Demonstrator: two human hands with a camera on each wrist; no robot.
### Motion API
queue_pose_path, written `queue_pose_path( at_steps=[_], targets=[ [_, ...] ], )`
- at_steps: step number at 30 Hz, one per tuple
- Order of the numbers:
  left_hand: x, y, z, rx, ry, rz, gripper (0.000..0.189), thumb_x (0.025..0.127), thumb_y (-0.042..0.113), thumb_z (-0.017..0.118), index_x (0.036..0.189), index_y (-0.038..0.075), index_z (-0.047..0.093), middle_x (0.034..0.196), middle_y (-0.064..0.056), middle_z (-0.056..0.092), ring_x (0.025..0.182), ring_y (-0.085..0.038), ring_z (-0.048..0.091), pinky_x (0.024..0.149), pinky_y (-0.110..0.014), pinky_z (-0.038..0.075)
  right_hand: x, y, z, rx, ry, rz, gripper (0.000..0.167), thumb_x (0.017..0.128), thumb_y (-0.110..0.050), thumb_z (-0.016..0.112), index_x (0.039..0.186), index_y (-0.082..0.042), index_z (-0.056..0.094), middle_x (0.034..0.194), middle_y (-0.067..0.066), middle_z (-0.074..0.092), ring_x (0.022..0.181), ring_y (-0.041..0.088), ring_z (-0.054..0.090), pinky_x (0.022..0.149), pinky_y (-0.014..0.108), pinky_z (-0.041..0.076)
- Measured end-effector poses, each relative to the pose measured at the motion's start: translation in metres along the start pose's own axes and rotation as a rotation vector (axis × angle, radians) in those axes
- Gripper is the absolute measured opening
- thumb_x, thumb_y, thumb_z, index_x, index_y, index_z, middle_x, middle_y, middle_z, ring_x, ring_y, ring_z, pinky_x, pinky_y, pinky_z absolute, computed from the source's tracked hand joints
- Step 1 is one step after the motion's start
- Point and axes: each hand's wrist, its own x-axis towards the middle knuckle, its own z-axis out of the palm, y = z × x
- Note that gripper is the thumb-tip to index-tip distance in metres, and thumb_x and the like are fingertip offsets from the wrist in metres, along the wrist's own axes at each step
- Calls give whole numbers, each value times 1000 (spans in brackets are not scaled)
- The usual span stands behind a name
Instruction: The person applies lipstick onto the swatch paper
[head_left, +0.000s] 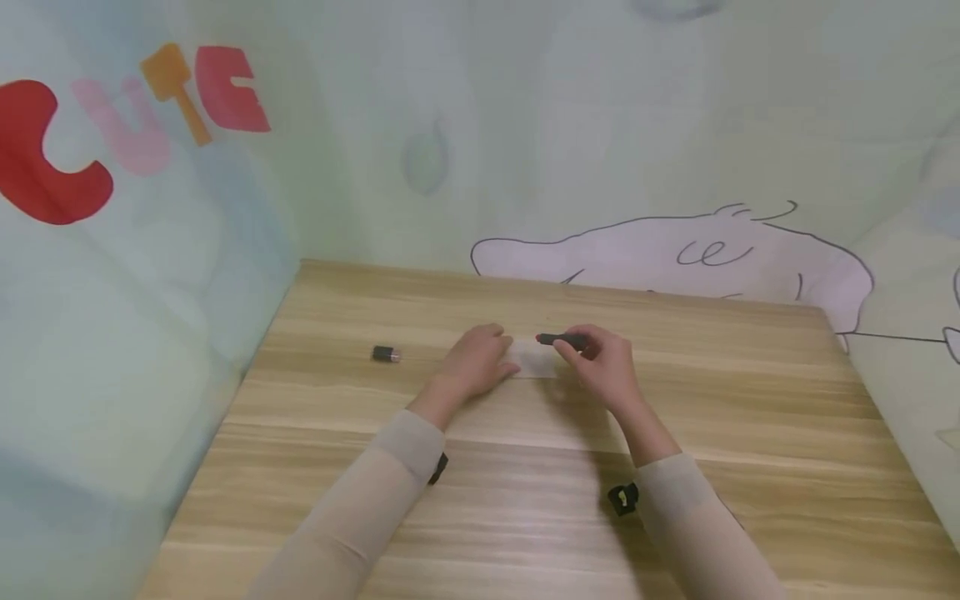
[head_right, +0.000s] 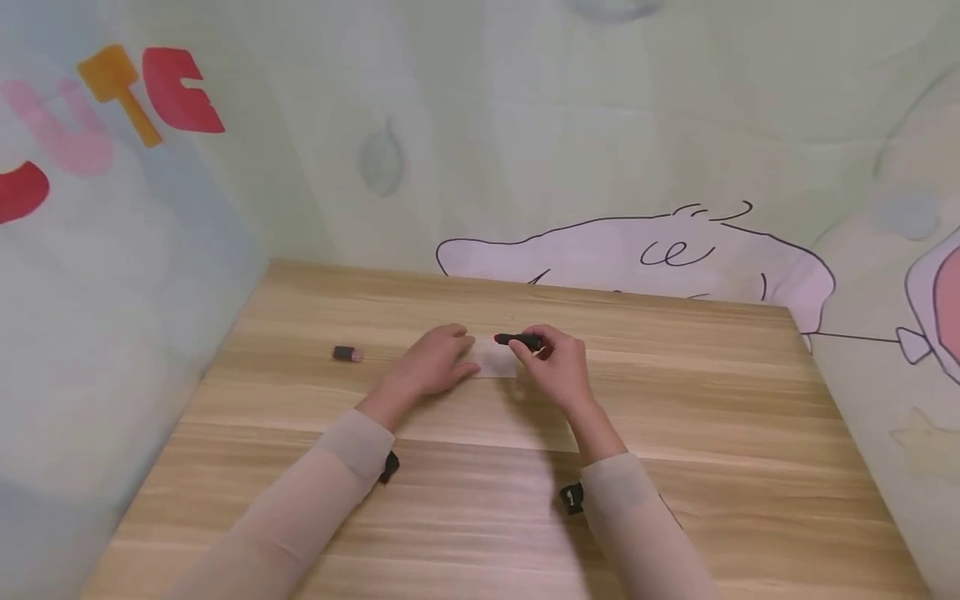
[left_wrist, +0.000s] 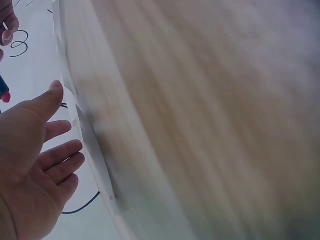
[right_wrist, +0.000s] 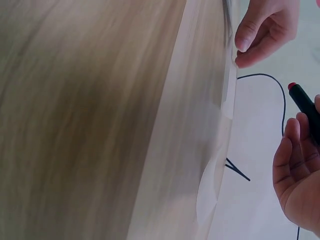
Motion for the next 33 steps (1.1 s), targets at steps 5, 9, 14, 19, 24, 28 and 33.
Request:
queue_pose_path(
  at_steps=[5,9,14,19,24,28,33],
  targets=[
    [0,0,-1,25,2,-9,59,98,43,65,141,4,57,151,-18,48,140,-33,43,120,-42,30,0,-1,2,38,-18,13,19,93,-23,76,102,-7,72,78,9,72,48,19,55,40,25,41],
    [-2,0,-2,57,-4,-1,56,96,44,68,135,4,62,149,-18,50,138,-32,46,119,-41,32,1,0,5,8,-10,-9,20,92,-21,77,103,-5,73,80,10,73,51,17,56,43,24,42],
    [-3,3,-3,72,-21,7,55,97,44,66,134,4,63,152,-18,47,141,-32,43,121,-40,29,5,1,8,-65,-17,-52,20,91,-21,78,102,-5,74,84,9,74,63,21,63,54,26,50],
    [-4,7,-6,64,-31,17,54,98,44,65,135,4,62,153,-19,46,143,-33,41,121,-40,28,9,4,12,-118,-62,-64,20,92,-21,77,101,-4,74,84,9,73,68,26,65,62,32,53],
    [-5,9,-7,59,-50,0,56,98,45,64,136,4,61,154,-18,44,144,-33,40,122,-41,27,11,3,16,-166,-117,-41,22,92,-22,77,103,-4,73,88,10,74,70,23,68,64,34,57],
    [-5,8,-6,57,-56,0,57,98,46,64,138,4,60,155,-18,43,144,-33,39,122,-41,26,12,1,19,-216,-143,-29,25,93,-25,76,106,-4,73,94,12,75,73,23,70,64,35,57],
    [-6,8,-7,39,-54,8,57,98,43,66,137,4,60,154,-18,45,145,-33,38,122,-40,26,15,1,23,-252,-159,-23,26,93,-25,76,106,-3,73,97,12,75,77,24,70,65,36,56]
  ],
)
